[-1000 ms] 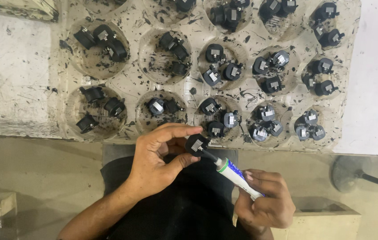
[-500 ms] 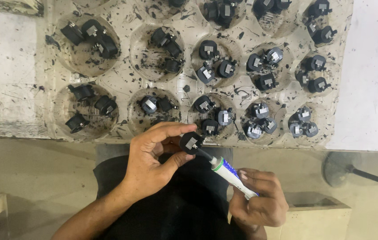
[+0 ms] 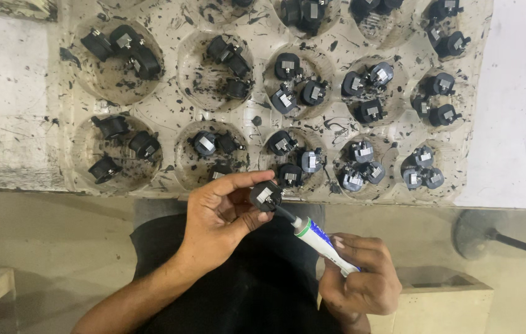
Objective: The person picks small black plug components one at a time from a molded tray and squeezes adhesive from a tube onto each component's metal contacts. They place each treated component back into the tray and continue across the tray, then wipe the tube tip with a blue cloth.
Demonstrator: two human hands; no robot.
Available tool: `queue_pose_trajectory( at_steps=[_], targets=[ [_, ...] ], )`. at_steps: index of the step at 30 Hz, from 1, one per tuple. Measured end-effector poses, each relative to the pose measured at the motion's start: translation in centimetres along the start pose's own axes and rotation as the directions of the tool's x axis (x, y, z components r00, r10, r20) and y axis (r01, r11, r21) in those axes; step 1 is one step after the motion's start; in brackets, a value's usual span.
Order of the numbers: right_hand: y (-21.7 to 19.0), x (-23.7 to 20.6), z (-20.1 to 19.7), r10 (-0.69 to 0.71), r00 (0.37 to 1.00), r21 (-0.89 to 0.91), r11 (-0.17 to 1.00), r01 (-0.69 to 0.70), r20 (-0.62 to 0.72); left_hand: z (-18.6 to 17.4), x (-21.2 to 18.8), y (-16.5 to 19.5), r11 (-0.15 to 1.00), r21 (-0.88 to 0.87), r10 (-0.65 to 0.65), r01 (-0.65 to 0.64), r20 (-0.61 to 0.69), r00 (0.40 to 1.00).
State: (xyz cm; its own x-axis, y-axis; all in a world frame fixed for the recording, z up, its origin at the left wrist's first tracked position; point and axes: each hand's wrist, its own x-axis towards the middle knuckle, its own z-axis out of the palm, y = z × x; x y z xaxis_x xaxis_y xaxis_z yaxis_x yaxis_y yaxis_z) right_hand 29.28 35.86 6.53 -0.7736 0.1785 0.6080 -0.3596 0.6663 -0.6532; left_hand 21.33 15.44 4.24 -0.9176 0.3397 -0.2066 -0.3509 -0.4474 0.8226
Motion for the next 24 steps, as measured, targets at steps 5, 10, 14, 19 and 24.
queue_pose_trajectory(
  at_steps=[5, 10, 14, 19, 24],
  targets=[
    [0.0, -0.6, -0.3, 0.048, 0.998, 0.018, 0.999, -0.047, -0.027, 0.4, -0.2, -1.2, 0.988, -0.148, 0.038, -0.035, 0.016, 0.999],
    [0.6, -1.6, 1.2, 0.108, 0.906, 0.153, 0.987, -0.049, -0.41, 1.1, -0.8, -1.0, 0.957, -0.29, 0.016, 0.024, 0.133, 0.991],
    [0.7, -1.2, -0.2, 0.014, 0.983, 0.084, 0.996, 0.001, -0.184, 1.1, -1.1, -0.7, 0.959, -0.25, -0.08, 0.131, 0.205, 0.976],
    [0.5, -0.7, -0.3, -0.021, 0.992, -0.014, 1.0, 0.019, -0.123, 1.0, -1.1, -1.2, 0.96, -0.241, -0.091, 0.141, 0.207, 0.974],
    [0.0, -0.4, -0.3, 0.026, 0.994, 0.023, 0.999, -0.024, -0.102, 0.6, -1.2, -1.4, 0.95, -0.275, -0.097, 0.148, 0.192, 0.977]
  ],
)
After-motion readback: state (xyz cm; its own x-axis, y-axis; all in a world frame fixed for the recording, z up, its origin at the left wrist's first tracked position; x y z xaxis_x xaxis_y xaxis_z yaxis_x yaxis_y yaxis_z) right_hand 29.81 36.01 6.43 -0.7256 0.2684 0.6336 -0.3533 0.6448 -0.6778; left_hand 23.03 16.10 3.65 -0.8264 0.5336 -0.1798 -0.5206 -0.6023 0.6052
